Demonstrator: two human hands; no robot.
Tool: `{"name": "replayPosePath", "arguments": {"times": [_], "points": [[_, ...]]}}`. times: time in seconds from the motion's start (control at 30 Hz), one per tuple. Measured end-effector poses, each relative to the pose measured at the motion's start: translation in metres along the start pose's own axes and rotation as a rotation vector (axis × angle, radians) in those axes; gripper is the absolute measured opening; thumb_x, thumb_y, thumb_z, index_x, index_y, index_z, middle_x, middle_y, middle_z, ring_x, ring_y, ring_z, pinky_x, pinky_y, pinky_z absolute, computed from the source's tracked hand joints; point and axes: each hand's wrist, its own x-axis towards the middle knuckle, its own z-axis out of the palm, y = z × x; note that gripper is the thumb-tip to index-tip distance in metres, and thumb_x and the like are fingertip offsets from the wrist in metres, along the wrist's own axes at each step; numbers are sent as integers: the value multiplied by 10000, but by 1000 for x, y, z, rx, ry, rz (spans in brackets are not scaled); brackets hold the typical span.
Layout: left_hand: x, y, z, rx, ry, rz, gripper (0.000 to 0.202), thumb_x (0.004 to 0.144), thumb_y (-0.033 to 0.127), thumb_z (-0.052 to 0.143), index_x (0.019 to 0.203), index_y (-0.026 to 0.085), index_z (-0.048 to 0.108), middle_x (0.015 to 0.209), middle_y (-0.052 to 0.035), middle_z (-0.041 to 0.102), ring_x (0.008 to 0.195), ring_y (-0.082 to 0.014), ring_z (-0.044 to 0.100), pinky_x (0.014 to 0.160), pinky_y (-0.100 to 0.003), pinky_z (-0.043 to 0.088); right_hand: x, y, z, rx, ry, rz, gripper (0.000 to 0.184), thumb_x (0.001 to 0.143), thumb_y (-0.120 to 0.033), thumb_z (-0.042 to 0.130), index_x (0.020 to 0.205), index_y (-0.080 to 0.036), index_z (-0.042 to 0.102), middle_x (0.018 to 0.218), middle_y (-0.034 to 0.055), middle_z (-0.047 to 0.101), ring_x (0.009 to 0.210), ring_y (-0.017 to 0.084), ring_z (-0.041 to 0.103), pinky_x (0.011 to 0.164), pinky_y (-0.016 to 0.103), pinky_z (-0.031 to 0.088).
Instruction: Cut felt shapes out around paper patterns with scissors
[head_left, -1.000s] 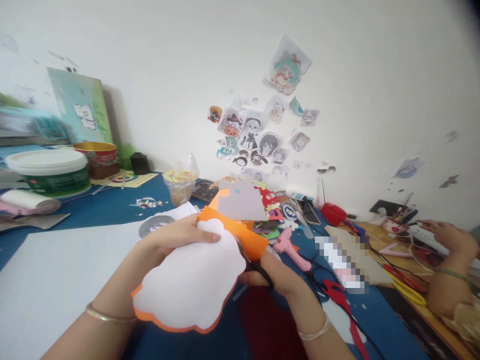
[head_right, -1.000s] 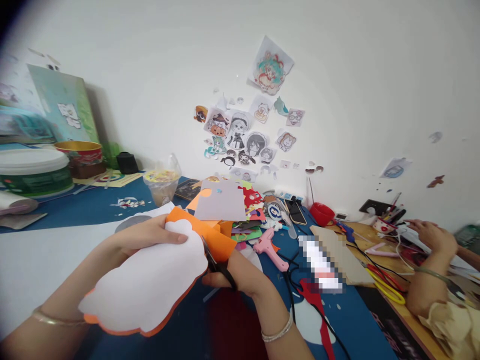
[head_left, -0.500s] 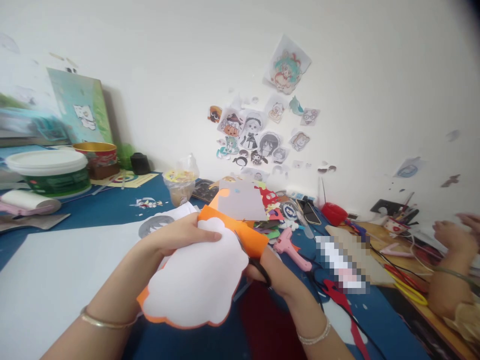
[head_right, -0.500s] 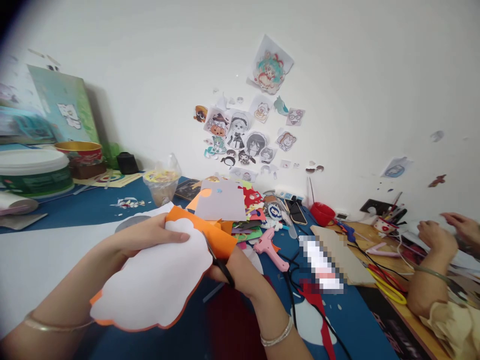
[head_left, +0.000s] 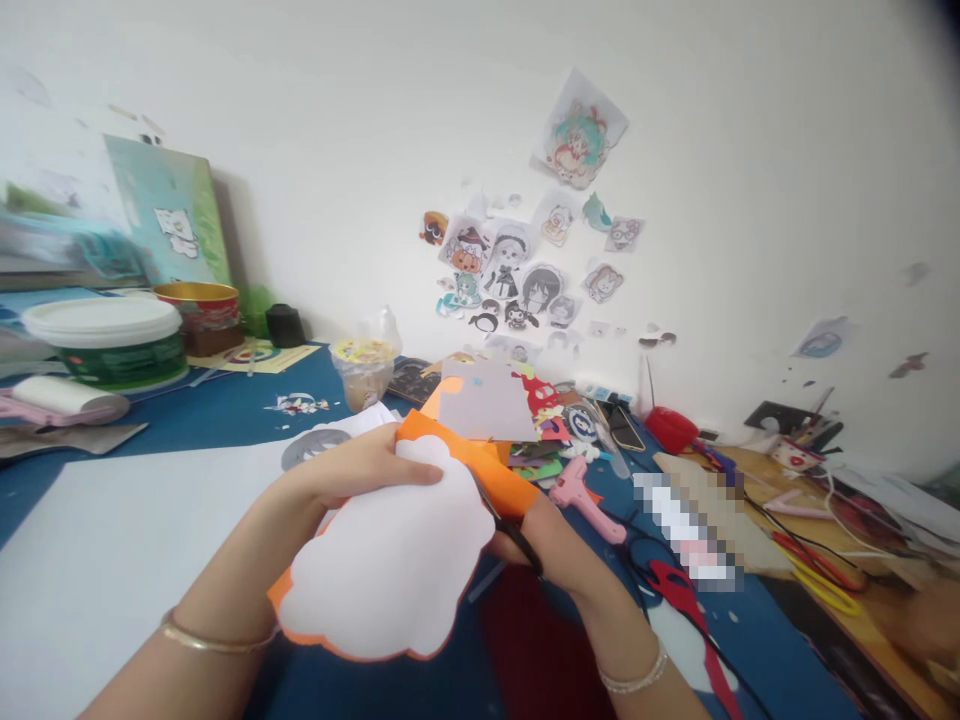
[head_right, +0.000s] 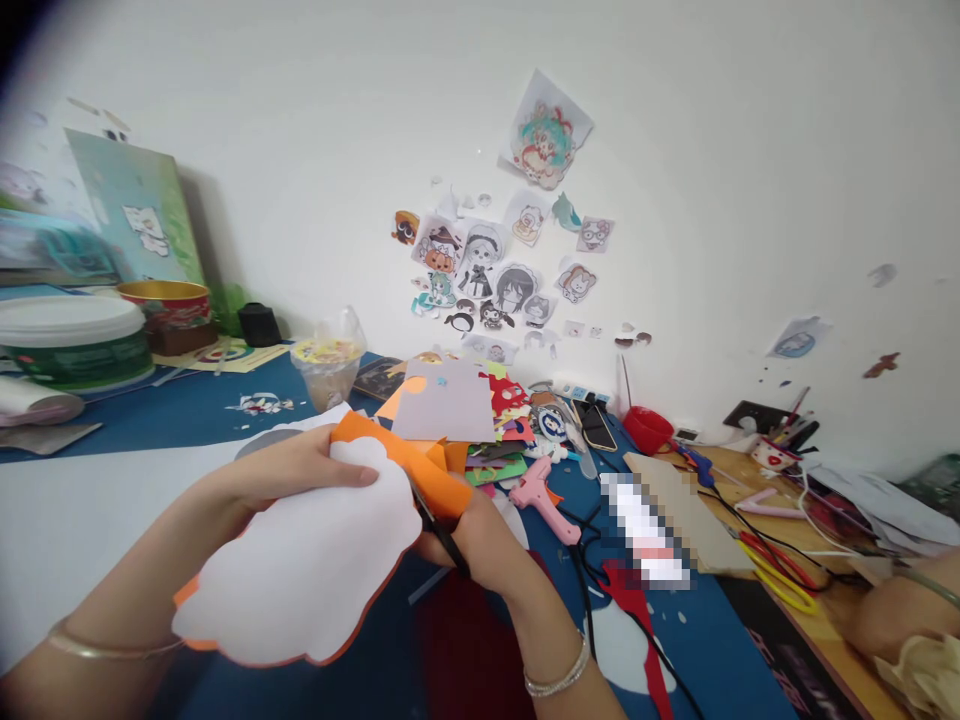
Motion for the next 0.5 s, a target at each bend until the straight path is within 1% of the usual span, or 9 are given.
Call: {"name": "replayPosePath", "arguments": {"times": [0.1, 0.17, 0.27, 0.33, 0.43, 0.5], "points": [[1, -1, 0, 18, -34, -40, 492, 595, 475, 675, 1020, 251, 566, 881, -34, 710, 780, -256, 687, 574, -280, 566, -1, 0, 0, -23, -12, 37, 499, 779, -159, 569, 1253, -296, 488, 1134, 25, 588, 987, 209, 541, 877, 349, 451], [2, -2, -1, 36, -59, -52, 489, 600, 483, 673, 1016, 250, 561, 907, -36, 709, 804, -260, 685, 586, -282, 566, -2, 2, 0, -3, -15, 51, 544, 765, -184, 603, 1280, -287, 458, 1192, 36, 560, 981, 203, 549, 879, 343, 458], [4, -4, -1, 67, -84, -50, 475, 601, 490, 677, 995, 245, 573, 911, -43, 709, 812, -265, 684, 601, -285, 563, -3, 6, 1, 35, -4, 71, 641, 748, -213, 643, 1332, -268, 384, 1178, 44, 573, 953, 193, 569, 882, 340, 460], [4, -3, 0, 68, -93, -30, 447, 615, 470, 675, 994, 252, 584, 876, -30, 711, 780, -255, 687, 596, -281, 560, -3, 7, 2, 52, 0, 77, 672, 749, -220, 651, 1349, -272, 354, 1153, 37, 590, 962, 191, 569, 902, 341, 448], [2, 0, 0, 34, -111, -17, 436, 637, 429, 671, 1035, 273, 582, 823, -5, 711, 723, -234, 688, 571, -271, 554, -2, 6, 3, 70, 3, 62, 654, 763, -227, 642, 1346, -274, 351, 1142, 26, 598, 973, 182, 565, 927, 334, 431], [0, 1, 0, 12, -122, -10, 441, 639, 423, 676, 1046, 282, 579, 822, 4, 710, 695, -222, 687, 549, -261, 549, -2, 5, 4, 74, 8, 54, 636, 773, -228, 633, 1343, -269, 352, 1136, 24, 603, 973, 176, 567, 943, 335, 420]]}}
